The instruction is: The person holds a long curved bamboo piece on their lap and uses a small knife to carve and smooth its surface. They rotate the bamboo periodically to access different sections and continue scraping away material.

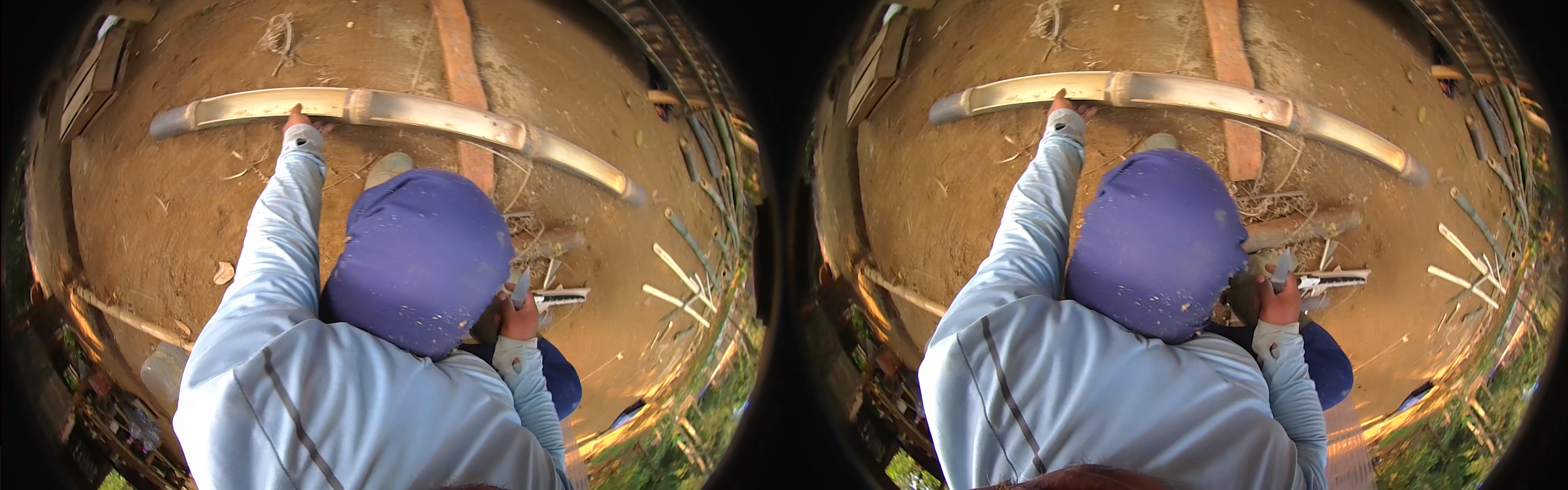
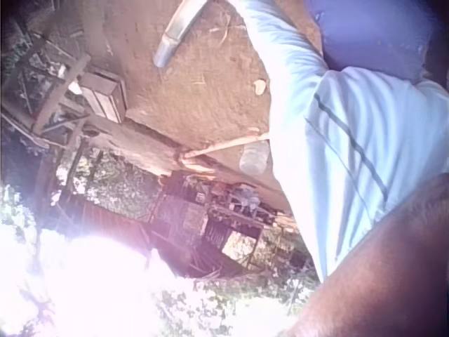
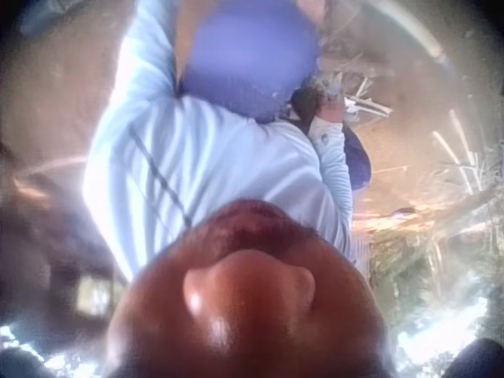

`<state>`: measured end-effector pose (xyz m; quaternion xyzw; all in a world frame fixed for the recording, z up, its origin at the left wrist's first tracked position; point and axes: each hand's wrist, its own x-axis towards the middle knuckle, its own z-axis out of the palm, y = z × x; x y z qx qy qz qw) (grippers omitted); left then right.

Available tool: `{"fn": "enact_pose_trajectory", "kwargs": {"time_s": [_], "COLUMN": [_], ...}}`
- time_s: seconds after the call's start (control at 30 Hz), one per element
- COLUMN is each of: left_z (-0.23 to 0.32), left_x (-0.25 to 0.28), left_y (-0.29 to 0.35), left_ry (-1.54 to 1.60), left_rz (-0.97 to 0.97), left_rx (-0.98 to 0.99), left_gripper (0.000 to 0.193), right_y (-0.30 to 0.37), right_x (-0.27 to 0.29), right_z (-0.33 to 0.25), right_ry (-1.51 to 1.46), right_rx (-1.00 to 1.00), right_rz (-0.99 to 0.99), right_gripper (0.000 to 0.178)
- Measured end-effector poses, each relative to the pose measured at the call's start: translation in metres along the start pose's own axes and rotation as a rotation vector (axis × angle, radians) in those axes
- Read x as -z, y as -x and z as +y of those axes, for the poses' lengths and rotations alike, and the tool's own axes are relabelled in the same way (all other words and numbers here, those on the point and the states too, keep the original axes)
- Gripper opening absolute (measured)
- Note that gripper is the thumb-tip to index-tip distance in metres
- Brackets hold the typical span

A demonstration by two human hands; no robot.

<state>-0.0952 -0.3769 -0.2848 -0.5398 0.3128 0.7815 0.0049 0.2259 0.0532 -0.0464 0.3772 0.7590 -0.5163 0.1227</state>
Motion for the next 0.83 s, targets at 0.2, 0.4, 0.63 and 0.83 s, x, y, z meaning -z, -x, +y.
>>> {"fn": "enact_pose_trajectory", "kwargs": {"time_s": [0.2,0.4,0.63,0.83], "left_z": [-0.012,-0.027,-0.047,-0.039], "left_x": [-0.002,0.02,0.038,0.032], "left_y": [0.026,0.004,0.062,0.092], "left_ry": [-0.181,-0.963,-1.667,-1.958], "left_rz": [0.074,0.467,-0.37,-0.524], "left_rx": [-0.05,-0.381,-0.16,-0.261], "left_gripper": [0.075,0.095,0.085,0.082], "right_y": [-0.034,-0.16,-0.245,-0.275], "right_x": [0.085,0.11,-0.029,-0.101], "right_z": [-0.044,-0.048,-0.069,-0.059], "right_ry": [0.305,0.707,0.811,1.136], "right_rx": [0.11,0.301,0.18,0.559], "right_rz": [-0.212,-0.331,-0.483,-0.447], "right_gripper": [0.026,0.027,0.044,0.044]}}
